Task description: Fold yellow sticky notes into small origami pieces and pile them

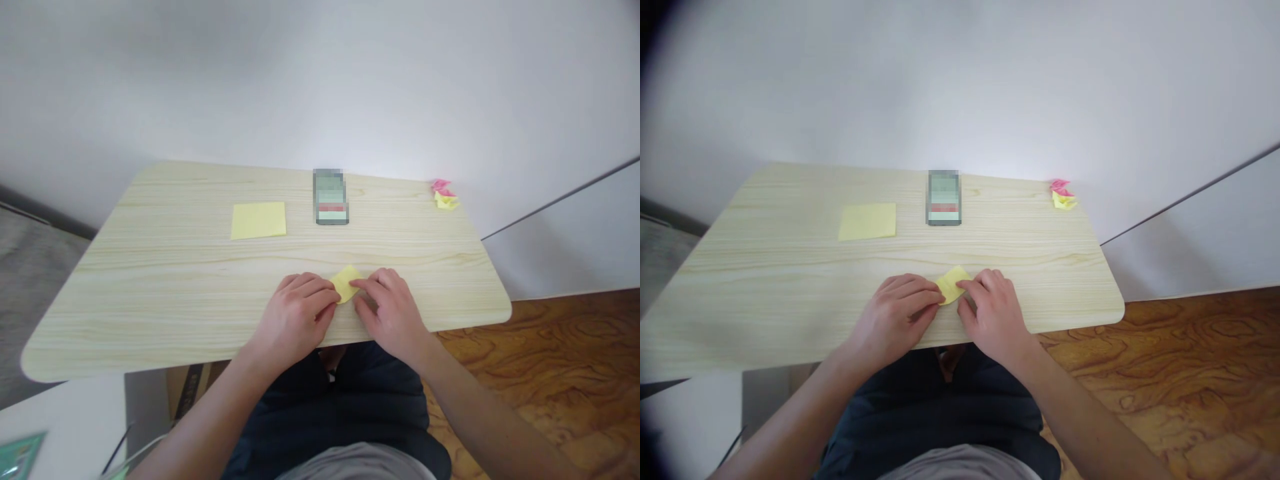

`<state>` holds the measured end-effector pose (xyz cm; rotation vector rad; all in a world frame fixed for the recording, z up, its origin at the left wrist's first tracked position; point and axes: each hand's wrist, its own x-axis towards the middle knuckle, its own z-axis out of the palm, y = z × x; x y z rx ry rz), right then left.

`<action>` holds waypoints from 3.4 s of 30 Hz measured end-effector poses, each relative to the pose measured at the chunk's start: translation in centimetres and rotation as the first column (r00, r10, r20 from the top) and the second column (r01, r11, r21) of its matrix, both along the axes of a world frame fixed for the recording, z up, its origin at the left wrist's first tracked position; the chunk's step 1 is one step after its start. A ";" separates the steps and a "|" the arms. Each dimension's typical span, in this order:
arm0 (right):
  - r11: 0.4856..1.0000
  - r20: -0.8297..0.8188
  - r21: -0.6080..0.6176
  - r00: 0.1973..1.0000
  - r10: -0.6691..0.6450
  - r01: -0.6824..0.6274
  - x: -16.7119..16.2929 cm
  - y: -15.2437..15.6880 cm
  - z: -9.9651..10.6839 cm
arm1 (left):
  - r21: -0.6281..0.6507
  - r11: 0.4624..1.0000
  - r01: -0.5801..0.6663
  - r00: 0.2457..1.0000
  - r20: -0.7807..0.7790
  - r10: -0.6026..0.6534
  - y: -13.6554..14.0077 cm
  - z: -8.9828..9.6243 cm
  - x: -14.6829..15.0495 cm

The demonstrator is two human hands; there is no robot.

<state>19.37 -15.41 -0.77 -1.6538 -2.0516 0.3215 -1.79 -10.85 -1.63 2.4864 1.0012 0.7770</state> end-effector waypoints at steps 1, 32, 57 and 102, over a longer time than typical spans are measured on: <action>1.000 0.016 0.016 1.000 0.005 -0.005 0.0 -0.4 0.0 | -0.003 1.000 -0.001 1.000 0.014 0.001 -0.4 -0.1 0.0; 0.990 -0.099 0.099 0.991 -0.095 0.105 -1.5 -2.0 -0.7 | -0.161 0.965 -0.208 0.978 -0.018 0.208 -1.1 0.2 0.7; 0.985 -0.078 0.064 0.985 -0.153 0.158 -1.8 -1.5 -0.6 | -0.172 0.948 -0.266 0.964 -0.073 0.257 -0.9 0.2 1.2; 0.983 -0.092 0.080 0.983 -0.160 0.168 -2.0 -1.6 -0.9 | -0.133 0.939 -0.318 0.947 -0.084 0.309 -1.6 0.6 0.0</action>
